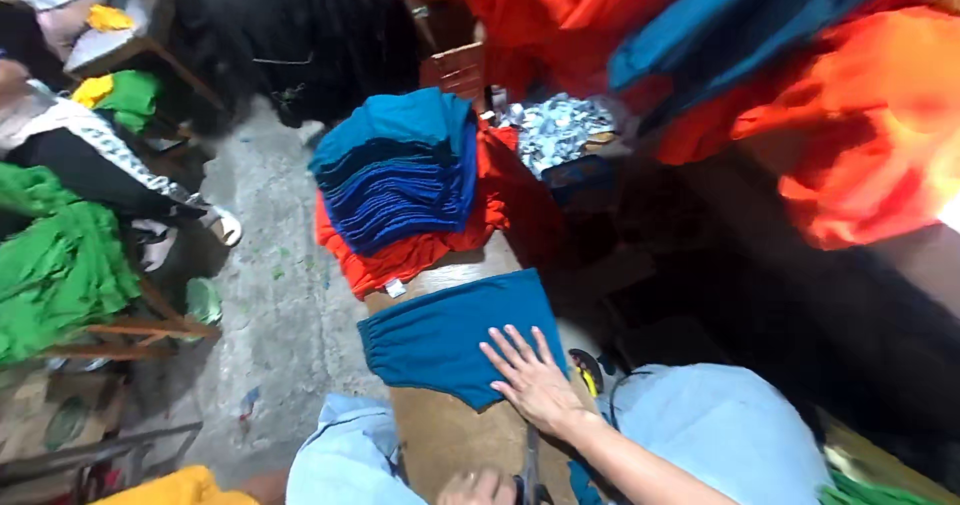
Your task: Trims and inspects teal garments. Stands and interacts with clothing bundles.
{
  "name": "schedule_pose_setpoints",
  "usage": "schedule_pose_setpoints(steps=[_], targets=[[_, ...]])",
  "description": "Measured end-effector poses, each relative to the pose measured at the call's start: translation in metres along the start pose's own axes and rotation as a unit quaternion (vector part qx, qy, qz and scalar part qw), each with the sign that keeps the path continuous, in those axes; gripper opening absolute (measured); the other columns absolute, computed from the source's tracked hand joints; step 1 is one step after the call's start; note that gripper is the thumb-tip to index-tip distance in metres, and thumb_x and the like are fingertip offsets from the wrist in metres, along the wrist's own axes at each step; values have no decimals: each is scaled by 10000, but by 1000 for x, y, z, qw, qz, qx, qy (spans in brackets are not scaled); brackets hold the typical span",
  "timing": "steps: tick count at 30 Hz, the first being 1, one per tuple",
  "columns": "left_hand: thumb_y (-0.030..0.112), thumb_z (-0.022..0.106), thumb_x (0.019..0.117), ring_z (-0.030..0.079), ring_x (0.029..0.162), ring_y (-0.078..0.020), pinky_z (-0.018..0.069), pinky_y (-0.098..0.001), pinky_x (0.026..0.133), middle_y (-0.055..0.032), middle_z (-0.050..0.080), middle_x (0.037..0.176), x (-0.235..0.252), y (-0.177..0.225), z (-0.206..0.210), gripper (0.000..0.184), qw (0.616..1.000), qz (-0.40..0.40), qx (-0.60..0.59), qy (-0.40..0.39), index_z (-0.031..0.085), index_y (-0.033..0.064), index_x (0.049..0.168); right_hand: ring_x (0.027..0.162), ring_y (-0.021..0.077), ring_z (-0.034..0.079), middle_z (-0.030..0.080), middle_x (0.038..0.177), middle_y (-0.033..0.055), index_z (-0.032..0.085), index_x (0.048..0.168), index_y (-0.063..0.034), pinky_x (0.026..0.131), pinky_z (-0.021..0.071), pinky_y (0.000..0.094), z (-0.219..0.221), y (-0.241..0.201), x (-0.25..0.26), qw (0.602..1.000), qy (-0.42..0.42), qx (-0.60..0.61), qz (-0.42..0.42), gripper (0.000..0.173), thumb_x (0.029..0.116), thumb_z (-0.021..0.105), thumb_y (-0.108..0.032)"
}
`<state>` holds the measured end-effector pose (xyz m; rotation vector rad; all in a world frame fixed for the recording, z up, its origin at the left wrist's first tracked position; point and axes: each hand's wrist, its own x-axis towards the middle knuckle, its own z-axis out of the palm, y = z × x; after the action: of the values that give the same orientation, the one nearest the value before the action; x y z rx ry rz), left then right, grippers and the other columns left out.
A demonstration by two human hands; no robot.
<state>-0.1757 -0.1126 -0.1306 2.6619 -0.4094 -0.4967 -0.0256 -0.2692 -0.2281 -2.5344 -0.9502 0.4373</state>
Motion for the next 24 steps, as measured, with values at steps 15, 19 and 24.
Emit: schedule_pose_setpoints(steps=[15,19,24], targets=[[487,429,1046,365,1496,-344,154,-749,1155,-69,444,1595,99,-131,18,612,948,-211,33,236,487,121,1533,1480,512,306,396,1606,186,465,1552,-132,1071,128,846,-6,57,32,982,145,-107,60,769,1030,197,-629],[369,474,1050,348,1481,-438,194,-696,1178,-211,430,1573,76,-150,8,596,842,-409,-133,327,461,-3,1517,1485,539,265,356,1615,229,438,1560,-90,1065,94,855,-13,54,29,984,116,-113,69,790,1028,216,-630],[264,558,1062,633,1035,-285,480,-472,952,-204,684,1071,63,-191,-18,332,671,-452,-526,263,704,-29,1112,1495,563,201,283,1630,278,389,1576,-54,1064,39,863,-25,46,30,985,86,-115,97,829,1027,237,-656]])
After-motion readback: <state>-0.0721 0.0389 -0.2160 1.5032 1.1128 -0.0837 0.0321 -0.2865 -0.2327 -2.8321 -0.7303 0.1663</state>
